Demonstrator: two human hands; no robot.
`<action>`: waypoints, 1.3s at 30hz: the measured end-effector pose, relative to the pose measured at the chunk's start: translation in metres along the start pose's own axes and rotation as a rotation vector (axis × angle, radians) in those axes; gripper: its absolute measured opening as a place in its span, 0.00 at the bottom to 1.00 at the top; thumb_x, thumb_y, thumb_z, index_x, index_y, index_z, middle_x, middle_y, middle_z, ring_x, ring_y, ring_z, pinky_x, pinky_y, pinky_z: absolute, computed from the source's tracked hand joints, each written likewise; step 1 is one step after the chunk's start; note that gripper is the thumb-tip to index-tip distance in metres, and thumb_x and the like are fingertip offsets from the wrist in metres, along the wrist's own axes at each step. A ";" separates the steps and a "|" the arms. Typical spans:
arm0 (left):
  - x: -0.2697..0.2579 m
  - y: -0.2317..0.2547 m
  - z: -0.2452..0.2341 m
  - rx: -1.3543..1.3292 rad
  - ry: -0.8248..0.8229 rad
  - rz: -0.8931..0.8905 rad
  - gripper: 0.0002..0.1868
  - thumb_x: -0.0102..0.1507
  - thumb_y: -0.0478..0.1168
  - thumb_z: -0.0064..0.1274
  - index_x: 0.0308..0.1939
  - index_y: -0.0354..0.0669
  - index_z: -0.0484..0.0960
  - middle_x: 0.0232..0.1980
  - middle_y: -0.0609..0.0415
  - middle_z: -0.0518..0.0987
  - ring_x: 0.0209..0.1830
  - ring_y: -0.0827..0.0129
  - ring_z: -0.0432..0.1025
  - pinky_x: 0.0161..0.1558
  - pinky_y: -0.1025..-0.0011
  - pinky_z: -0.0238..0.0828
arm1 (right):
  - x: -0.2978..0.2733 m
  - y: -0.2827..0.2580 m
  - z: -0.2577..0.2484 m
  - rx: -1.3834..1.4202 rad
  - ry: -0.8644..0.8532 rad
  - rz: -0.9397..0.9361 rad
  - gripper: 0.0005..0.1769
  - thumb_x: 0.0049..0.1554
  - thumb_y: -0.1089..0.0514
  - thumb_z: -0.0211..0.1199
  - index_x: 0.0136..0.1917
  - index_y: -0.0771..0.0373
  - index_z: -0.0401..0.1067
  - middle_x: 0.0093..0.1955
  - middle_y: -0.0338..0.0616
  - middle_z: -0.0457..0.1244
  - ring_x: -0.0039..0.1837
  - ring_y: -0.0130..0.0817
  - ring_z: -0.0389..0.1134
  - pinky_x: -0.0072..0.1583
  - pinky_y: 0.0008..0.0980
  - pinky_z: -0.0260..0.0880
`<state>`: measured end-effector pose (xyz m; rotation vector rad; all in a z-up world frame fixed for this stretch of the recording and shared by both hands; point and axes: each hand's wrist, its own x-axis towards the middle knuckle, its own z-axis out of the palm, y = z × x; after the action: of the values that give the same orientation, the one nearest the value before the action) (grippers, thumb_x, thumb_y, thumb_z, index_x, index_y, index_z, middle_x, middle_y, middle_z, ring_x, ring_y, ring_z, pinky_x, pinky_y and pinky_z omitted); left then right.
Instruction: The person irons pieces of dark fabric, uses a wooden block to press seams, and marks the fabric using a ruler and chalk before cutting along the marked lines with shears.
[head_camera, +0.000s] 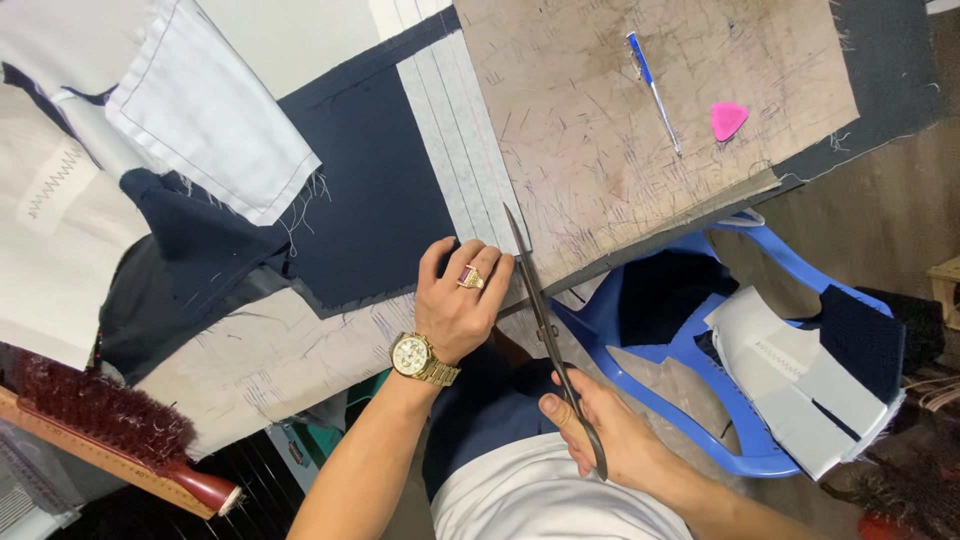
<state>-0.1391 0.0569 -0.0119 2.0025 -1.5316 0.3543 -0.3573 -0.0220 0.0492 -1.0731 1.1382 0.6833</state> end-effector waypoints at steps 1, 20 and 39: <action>0.001 0.000 -0.001 0.002 -0.002 0.002 0.10 0.69 0.31 0.44 0.45 0.39 0.83 0.45 0.50 0.81 0.47 0.59 0.76 0.54 0.53 0.67 | 0.000 -0.001 0.001 0.002 -0.003 -0.002 0.29 0.57 0.37 0.59 0.63 0.57 0.66 0.21 0.37 0.48 0.22 0.26 0.52 0.27 0.30 0.63; 0.010 0.000 -0.006 -0.026 0.012 -0.013 0.07 0.69 0.29 0.48 0.43 0.37 0.83 0.46 0.49 0.81 0.47 0.59 0.77 0.54 0.56 0.69 | 0.000 -0.006 -0.011 -0.007 -0.024 0.033 0.38 0.53 0.38 0.62 0.69 0.60 0.64 0.24 0.46 0.59 0.21 0.31 0.59 0.28 0.31 0.70; 0.008 -0.006 -0.005 -0.126 0.012 -0.038 0.10 0.70 0.30 0.44 0.44 0.37 0.82 0.49 0.47 0.81 0.48 0.56 0.77 0.53 0.56 0.70 | 0.041 -0.019 0.001 0.189 0.040 -0.076 0.38 0.48 0.41 0.70 0.65 0.63 0.63 0.20 0.44 0.53 0.18 0.29 0.53 0.21 0.32 0.61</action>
<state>-0.1305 0.0548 -0.0053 1.9253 -1.4697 0.2476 -0.3277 -0.0310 0.0169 -0.9676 1.1662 0.4865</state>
